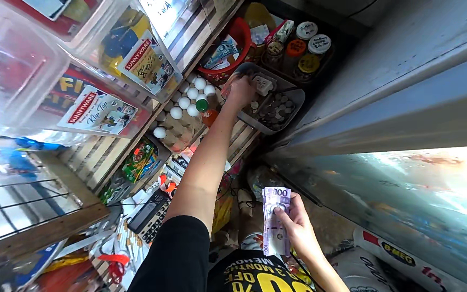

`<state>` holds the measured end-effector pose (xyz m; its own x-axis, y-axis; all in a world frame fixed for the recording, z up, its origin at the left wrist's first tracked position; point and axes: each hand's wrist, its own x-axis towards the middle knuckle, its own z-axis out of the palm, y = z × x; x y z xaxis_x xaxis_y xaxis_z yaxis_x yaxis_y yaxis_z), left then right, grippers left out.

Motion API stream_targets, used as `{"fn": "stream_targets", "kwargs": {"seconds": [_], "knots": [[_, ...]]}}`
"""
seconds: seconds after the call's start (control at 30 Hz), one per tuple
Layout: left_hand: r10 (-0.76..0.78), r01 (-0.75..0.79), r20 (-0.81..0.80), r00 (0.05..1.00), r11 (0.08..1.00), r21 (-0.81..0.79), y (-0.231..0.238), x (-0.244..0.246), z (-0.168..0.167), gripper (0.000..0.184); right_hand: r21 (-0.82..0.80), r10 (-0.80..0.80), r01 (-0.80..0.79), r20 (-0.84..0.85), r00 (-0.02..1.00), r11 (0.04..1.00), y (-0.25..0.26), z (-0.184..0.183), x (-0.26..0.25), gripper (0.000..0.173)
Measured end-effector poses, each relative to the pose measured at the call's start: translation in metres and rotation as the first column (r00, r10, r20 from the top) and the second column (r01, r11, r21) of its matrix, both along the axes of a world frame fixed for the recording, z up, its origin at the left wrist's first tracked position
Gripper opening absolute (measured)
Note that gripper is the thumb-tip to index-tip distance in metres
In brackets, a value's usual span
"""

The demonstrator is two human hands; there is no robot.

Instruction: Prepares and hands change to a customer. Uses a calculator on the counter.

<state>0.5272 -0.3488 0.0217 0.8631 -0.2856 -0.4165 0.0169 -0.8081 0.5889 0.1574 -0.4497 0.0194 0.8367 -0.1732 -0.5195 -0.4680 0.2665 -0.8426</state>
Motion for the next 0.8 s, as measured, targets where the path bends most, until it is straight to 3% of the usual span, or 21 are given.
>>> {"fn": "stream_targets", "kwargs": {"seconds": [0.07,0.13,0.33,0.4,0.47,0.5,0.53,0.57,0.63,0.67,0.7,0.73,0.8], "knots": [[-0.139,0.117,0.041,0.989,0.933,0.340,-0.007,-0.007,0.000,0.027,-0.005,0.007,-0.007,0.012,1.000,1.000,0.001,0.001,0.002,0.041],[-0.192,0.160,0.013,0.981,0.852,0.499,-0.014,-0.014,-0.004,0.026,-0.015,0.019,-0.019,0.022,1.000,1.000,0.001,0.001,0.004,0.041],[-0.209,0.184,-0.012,0.978,0.829,0.528,-0.024,-0.020,-0.004,0.023,-0.012,0.000,0.000,-0.006,1.000,1.000,0.001,0.005,0.001,0.041],[-0.100,0.068,0.065,0.993,0.923,0.379,-0.009,-0.021,0.000,0.024,-0.014,-0.007,0.007,-0.006,1.000,1.000,-0.001,0.004,0.000,0.041],[0.092,-0.093,0.103,0.990,0.996,0.005,0.011,-0.024,-0.006,0.028,-0.022,-0.009,0.009,-0.004,1.000,1.000,-0.002,0.001,-0.001,0.040],[0.213,-0.199,0.024,0.977,0.943,-0.268,0.017,-0.029,-0.010,0.030,-0.027,-0.006,0.006,-0.009,1.000,1.000,-0.002,0.000,-0.001,0.039],[0.296,-0.318,-0.125,0.947,0.804,-0.502,0.020,-0.036,-0.014,0.030,-0.029,-0.005,0.005,-0.015,1.000,1.000,-0.002,-0.001,-0.001,0.039],[0.313,-0.440,-0.309,0.898,0.649,-0.621,0.020,-0.043,-0.012,0.030,-0.029,-0.001,0.000,-0.018,1.000,1.000,-0.002,-0.002,0.000,0.039],[0.230,-0.608,-0.572,0.788,0.441,-0.660,0.021,-0.053,-0.006,0.039,-0.031,0.009,-0.009,-0.016,1.000,0.999,-0.002,-0.002,0.000,0.039],[0.192,-0.643,-0.627,0.755,0.406,-0.650,0.019,-0.054,-0.006,0.039,-0.032,0.011,-0.011,-0.012,1.000,0.999,-0.001,-0.002,0.001,0.038],[0.175,-0.627,-0.622,0.764,0.431,-0.649,0.013,-0.054,-0.007,0.039,-0.032,0.008,-0.008,-0.010,1.000,0.999,0.000,-0.002,0.001,0.038],[0.178,-0.548,-0.547,0.818,0.533,-0.645,0.005,-0.054,-0.009,0.038,-0.032,0.005,-0.005,-0.008,1.000,0.999,0.000,-0.002,0.002,0.038],[0.092,-0.190,-0.218,0.972,0.853,-0.486,-0.011,-0.051,-0.014,0.036,-0.033,0.003,-0.003,-0.010,1.000,0.999,0.002,-0.002,0.002,0.038]]}}
